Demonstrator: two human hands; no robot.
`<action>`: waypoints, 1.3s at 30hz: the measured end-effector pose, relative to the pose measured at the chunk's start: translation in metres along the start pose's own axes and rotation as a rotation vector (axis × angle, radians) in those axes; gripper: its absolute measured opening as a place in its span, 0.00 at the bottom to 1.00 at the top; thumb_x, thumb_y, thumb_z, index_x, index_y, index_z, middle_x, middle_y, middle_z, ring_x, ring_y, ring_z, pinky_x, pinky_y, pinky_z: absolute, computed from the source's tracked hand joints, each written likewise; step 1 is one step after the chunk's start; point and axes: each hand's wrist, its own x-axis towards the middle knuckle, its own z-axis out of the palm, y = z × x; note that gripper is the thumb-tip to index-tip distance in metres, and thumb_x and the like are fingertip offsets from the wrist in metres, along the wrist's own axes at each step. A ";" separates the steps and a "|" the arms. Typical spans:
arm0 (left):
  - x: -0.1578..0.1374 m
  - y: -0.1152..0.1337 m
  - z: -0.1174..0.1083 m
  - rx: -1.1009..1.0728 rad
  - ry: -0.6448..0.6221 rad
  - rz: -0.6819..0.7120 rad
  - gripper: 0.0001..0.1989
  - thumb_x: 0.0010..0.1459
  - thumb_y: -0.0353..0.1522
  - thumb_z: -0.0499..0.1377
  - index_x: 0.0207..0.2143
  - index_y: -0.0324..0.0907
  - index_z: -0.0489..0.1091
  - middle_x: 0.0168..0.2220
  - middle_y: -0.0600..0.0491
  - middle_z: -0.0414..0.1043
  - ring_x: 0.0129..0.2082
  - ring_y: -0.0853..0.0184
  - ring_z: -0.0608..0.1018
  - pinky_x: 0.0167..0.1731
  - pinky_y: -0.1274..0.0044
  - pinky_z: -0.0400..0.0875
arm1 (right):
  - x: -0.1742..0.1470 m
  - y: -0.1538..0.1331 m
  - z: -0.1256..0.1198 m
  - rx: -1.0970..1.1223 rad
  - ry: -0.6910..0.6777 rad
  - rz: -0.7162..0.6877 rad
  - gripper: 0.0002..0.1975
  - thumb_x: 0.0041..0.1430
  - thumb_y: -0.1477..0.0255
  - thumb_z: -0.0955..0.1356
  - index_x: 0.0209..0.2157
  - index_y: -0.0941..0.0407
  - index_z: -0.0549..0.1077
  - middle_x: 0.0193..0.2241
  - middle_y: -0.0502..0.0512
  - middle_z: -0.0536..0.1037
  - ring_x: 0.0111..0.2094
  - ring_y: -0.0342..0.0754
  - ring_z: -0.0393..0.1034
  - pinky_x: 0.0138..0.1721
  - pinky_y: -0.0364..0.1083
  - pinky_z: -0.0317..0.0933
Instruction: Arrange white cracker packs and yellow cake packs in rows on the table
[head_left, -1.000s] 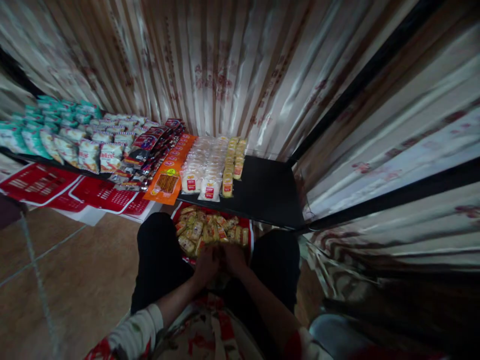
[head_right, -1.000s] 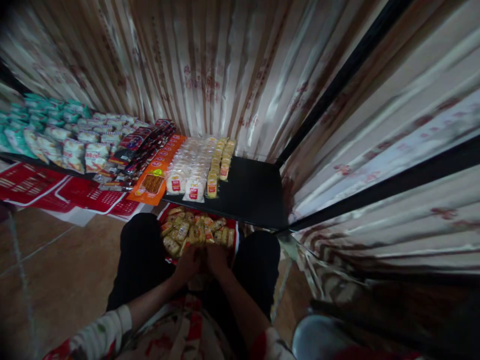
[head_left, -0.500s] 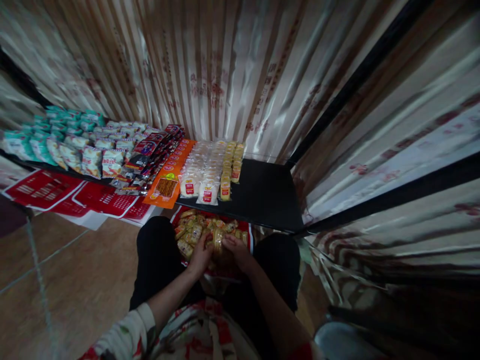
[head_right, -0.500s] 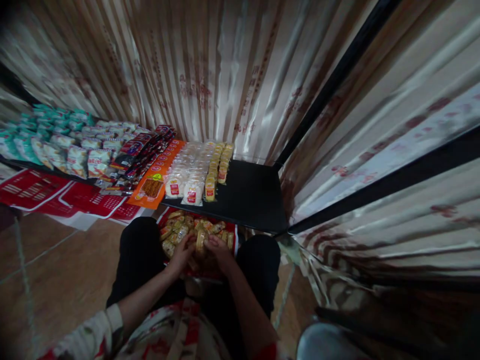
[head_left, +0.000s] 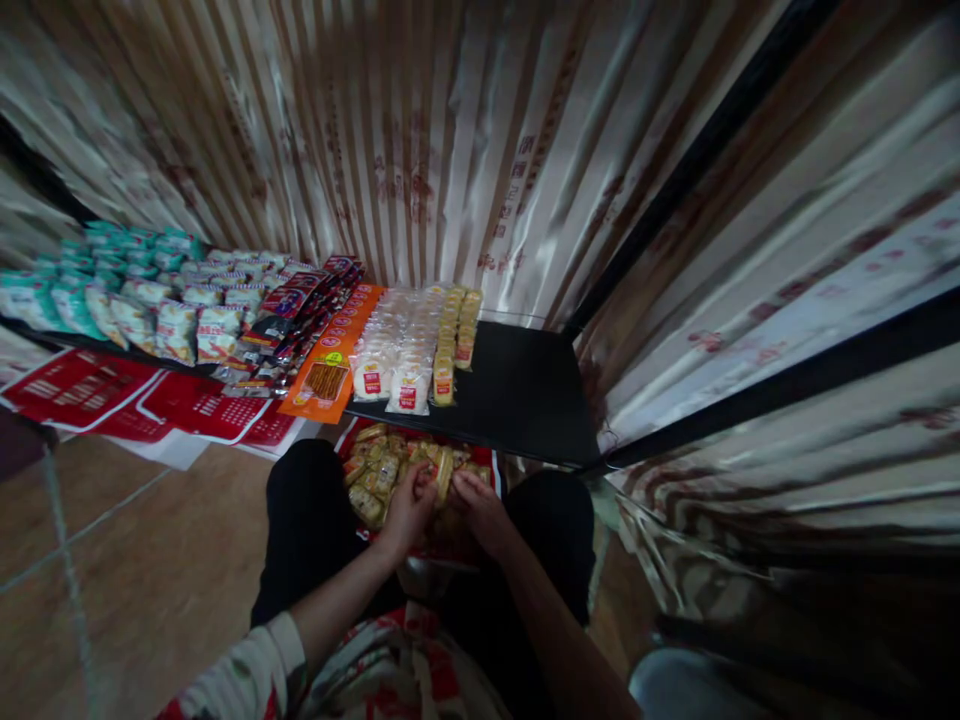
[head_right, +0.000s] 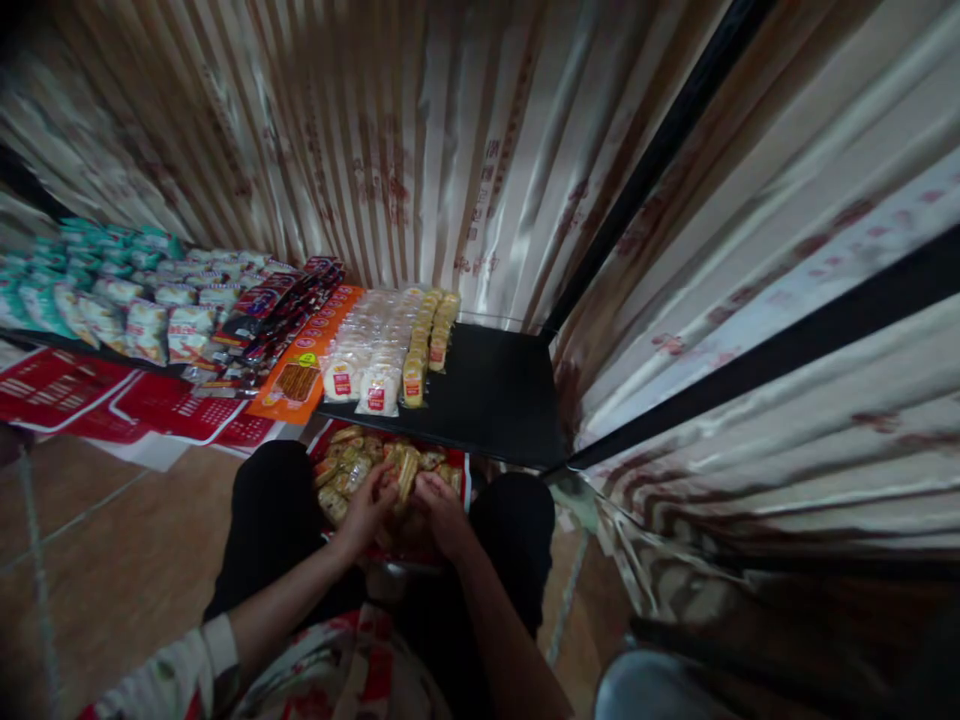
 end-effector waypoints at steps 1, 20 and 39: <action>0.000 0.002 0.001 0.063 0.027 0.030 0.18 0.54 0.34 0.54 0.48 0.40 0.64 0.35 0.52 0.71 0.28 0.70 0.74 0.31 0.78 0.69 | -0.002 -0.002 0.000 0.006 -0.026 0.005 0.13 0.50 0.56 0.68 0.32 0.50 0.72 0.31 0.52 0.76 0.36 0.49 0.71 0.39 0.50 0.64; -0.002 0.035 -0.001 0.646 -0.034 0.709 0.18 0.57 0.28 0.53 0.50 0.49 0.66 0.50 0.50 0.66 0.51 0.61 0.66 0.52 0.67 0.63 | -0.011 -0.037 -0.002 0.110 0.149 0.033 0.20 0.45 0.57 0.71 0.37 0.55 0.73 0.39 0.54 0.77 0.41 0.51 0.71 0.38 0.47 0.67; 0.034 0.072 0.019 0.247 -0.047 0.412 0.20 0.52 0.29 0.52 0.49 0.44 0.67 0.39 0.52 0.70 0.35 0.68 0.72 0.36 0.77 0.69 | 0.014 -0.071 -0.031 -0.572 0.244 -0.321 0.17 0.43 0.67 0.71 0.39 0.50 0.75 0.34 0.52 0.75 0.34 0.49 0.68 0.37 0.47 0.64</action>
